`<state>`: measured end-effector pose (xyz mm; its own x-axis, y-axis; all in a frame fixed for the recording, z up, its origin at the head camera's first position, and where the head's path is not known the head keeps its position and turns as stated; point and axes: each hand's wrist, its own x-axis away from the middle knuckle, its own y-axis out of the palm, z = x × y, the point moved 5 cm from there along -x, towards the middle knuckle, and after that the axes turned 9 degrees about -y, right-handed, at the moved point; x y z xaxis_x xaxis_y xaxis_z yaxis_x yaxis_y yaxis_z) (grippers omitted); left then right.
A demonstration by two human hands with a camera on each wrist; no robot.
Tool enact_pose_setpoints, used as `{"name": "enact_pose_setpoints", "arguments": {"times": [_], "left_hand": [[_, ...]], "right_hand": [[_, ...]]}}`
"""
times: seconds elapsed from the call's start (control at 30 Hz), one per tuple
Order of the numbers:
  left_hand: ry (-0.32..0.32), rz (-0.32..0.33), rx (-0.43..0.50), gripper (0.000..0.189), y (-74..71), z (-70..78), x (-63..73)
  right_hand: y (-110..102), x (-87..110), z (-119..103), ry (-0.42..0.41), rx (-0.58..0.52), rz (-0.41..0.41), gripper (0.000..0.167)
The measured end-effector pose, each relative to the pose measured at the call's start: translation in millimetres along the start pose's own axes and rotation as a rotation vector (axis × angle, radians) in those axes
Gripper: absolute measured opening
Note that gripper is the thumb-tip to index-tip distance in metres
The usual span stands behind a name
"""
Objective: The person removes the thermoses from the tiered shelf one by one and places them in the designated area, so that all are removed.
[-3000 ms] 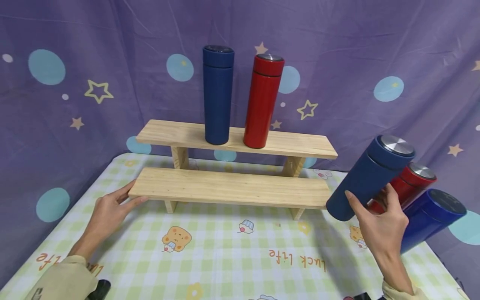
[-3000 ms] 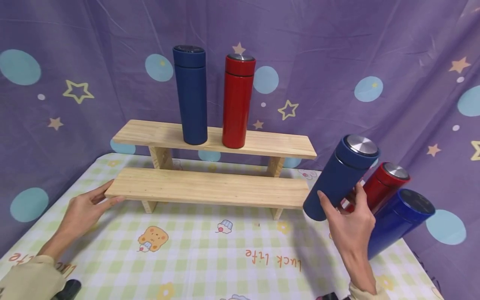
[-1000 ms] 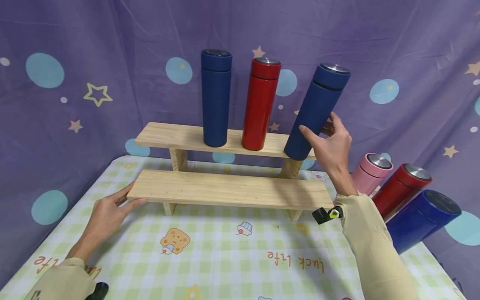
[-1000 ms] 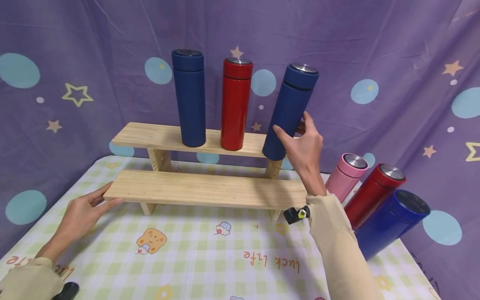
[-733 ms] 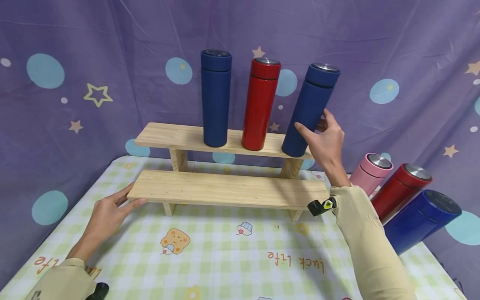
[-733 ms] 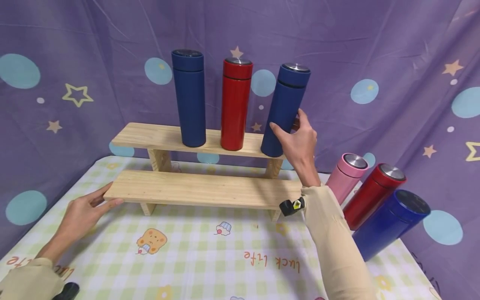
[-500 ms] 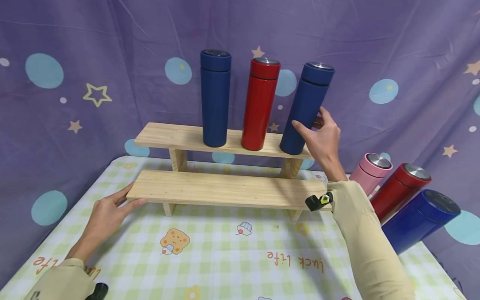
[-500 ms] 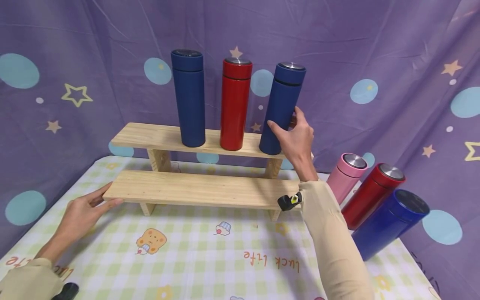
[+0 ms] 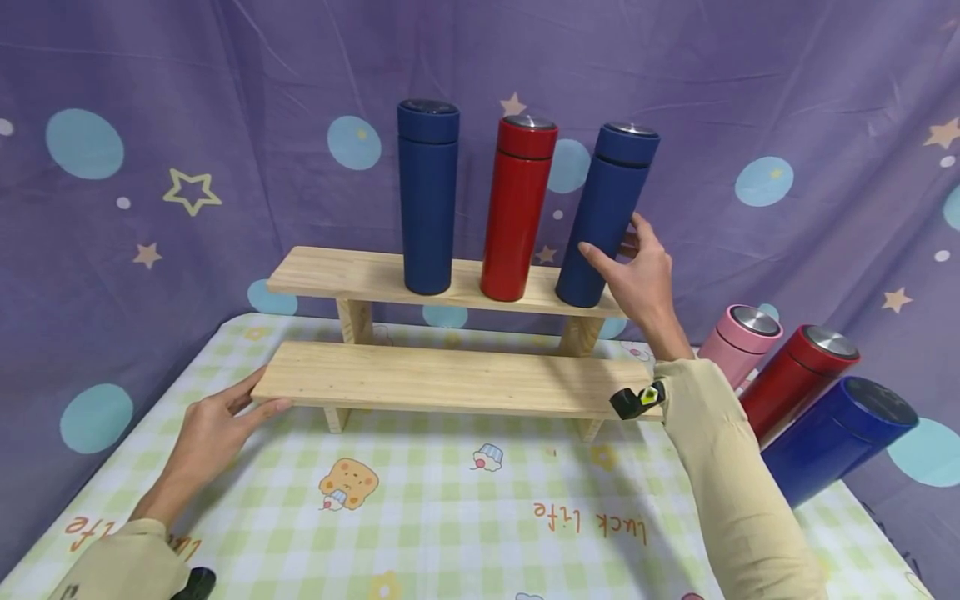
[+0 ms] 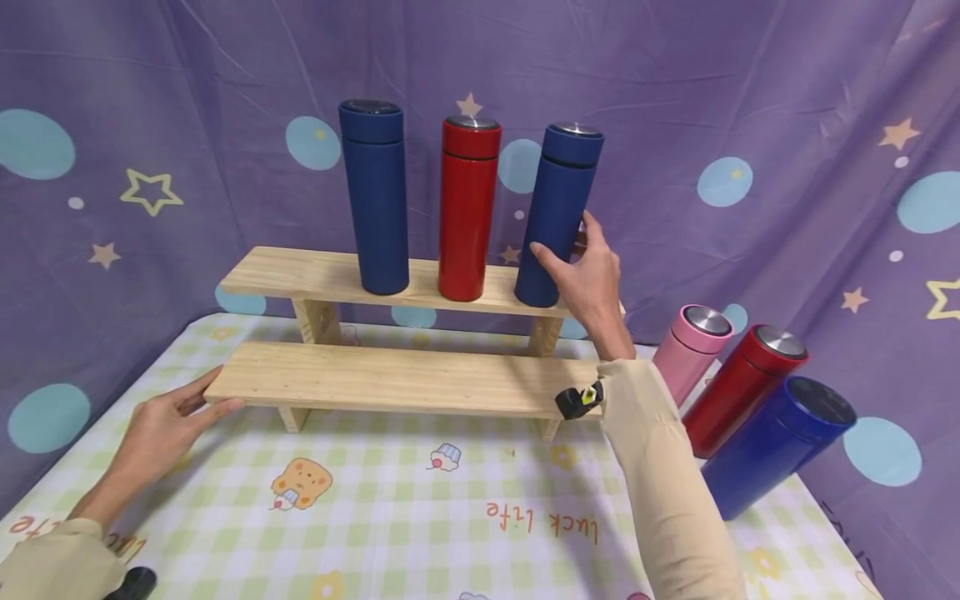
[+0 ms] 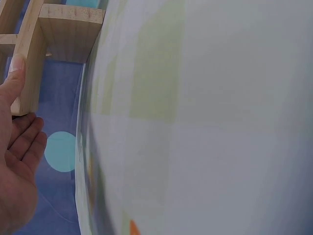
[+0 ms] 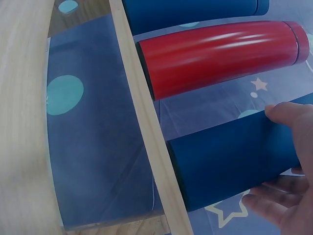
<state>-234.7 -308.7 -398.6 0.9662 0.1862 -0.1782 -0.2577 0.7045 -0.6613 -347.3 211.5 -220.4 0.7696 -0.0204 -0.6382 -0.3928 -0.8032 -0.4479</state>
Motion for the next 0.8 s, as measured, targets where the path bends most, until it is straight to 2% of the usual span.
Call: {"name": "enact_pose_setpoints", "arguments": {"times": [0.23,0.5,0.6,0.8], "left_hand": [[-0.007,-0.005,-0.005,0.078,0.7,-1.8,-0.4],[-0.003,-0.001,0.002,0.077,0.6,-1.7,-1.4],[0.001,0.001,0.004,0.077,0.5,-1.7,-1.5],[0.007,0.010,0.006,0.077,0.3,-1.5,-1.1]], "right_hand": [[-8,20.8,5,-0.010,-0.001,0.001,0.086],[-34,59.2,7,-0.034,-0.010,0.030,0.075],[-45,76.5,9,-0.051,0.021,0.052,0.070],[-62,121.0,17,-0.030,0.096,0.038,0.068]]}}
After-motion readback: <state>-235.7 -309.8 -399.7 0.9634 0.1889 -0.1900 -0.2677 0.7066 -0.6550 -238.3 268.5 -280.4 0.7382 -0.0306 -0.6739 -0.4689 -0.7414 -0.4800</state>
